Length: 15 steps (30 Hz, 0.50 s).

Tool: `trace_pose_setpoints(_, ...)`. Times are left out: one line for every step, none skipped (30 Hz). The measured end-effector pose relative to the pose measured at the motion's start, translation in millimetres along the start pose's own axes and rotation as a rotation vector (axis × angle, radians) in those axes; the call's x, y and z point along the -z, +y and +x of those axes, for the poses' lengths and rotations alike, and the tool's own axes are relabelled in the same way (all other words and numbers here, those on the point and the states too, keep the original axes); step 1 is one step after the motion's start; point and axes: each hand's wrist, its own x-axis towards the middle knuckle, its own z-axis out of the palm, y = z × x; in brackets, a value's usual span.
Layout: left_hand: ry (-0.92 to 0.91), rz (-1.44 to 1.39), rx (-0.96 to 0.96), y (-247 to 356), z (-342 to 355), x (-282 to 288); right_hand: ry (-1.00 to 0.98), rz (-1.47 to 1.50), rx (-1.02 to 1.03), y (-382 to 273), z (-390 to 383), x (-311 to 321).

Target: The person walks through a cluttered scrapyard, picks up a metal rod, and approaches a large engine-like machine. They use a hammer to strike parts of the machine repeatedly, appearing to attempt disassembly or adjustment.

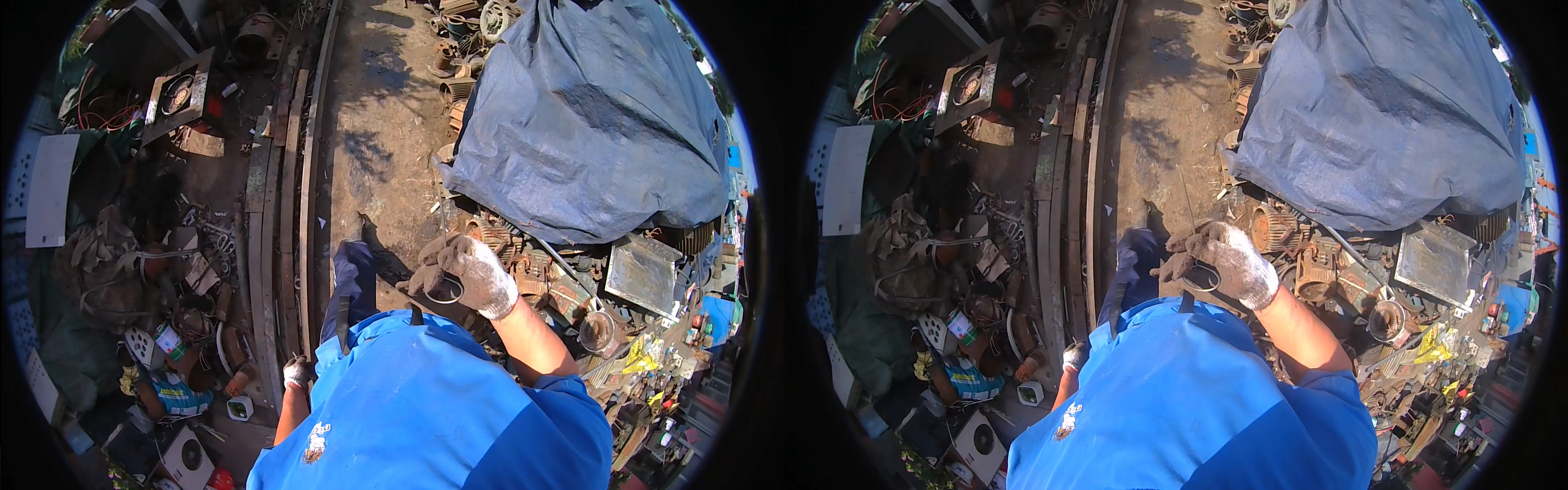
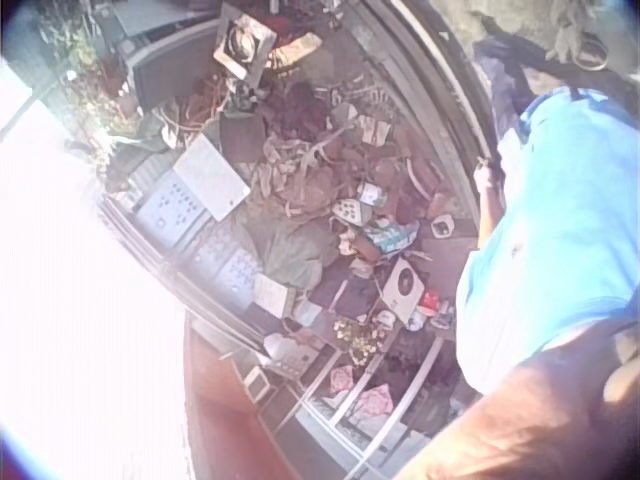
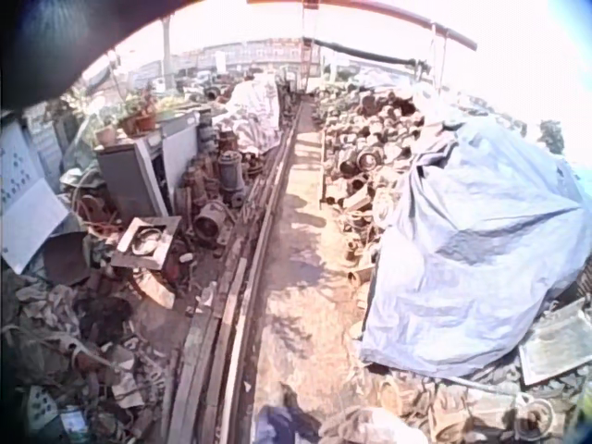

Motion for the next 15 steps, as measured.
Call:
trace_pose_setpoints(0.006,0.027,0.104,54,8,-22,0.017,0.042,-0.011,-20,32,-6)
trace_pose_setpoints(0.0,0.083,0.135,107,22,-39,0.027,0.087,-0.019,-45,63,-11)
trace_pose_setpoints(-0.009,0.148,0.132,159,47,-53,0.042,-0.018,0.054,-66,87,-16)
trace_pose_setpoints(-0.018,0.199,0.096,221,73,-71,0.097,-0.079,0.039,-97,112,-22)
trace_pose_setpoints(-0.026,0.229,0.044,288,90,-94,0.159,-0.131,0.024,-122,132,-26)
trace_pose_setpoints(-0.028,0.228,-0.017,363,95,-121,0.204,-0.18,0.01,-146,157,-30)
trace_pose_setpoints(-0.048,0.219,-0.099,445,92,-161,0.157,-0.109,0.026,-161,180,-14)
trace_pose_setpoints(-0.066,0.204,-0.177,524,88,-198,0.161,-0.168,0.048,-179,207,-4)
trace_pose_setpoints(-0.09,0.237,-0.273,599,86,-225,0.189,-0.334,0.05,-195,238,9)
trace_pose_setpoints(-0.124,0.274,-0.362,662,88,-255,0.232,-0.504,0.053,-207,265,26)
trace_pose_setpoints(-0.151,0.285,-0.442,727,82,-286,0.217,-0.727,0.138,-221,296,42)
trace_pose_setpoints(-0.186,0.295,-0.52,778,83,-315,0.24,-0.786,0.166,-230,325,62)
trace_pose_setpoints(-0.191,0.243,-0.615,815,103,-337,0.269,-0.715,0.155,-238,357,88)
trace_pose_setpoints(-0.203,0.238,-0.62,848,115,-357,0.304,-0.621,0.133,-246,389,113)
trace_pose_setpoints(-0.209,0.242,-0.615,867,122,-372,0.275,-0.709,0.155,-260,422,135)
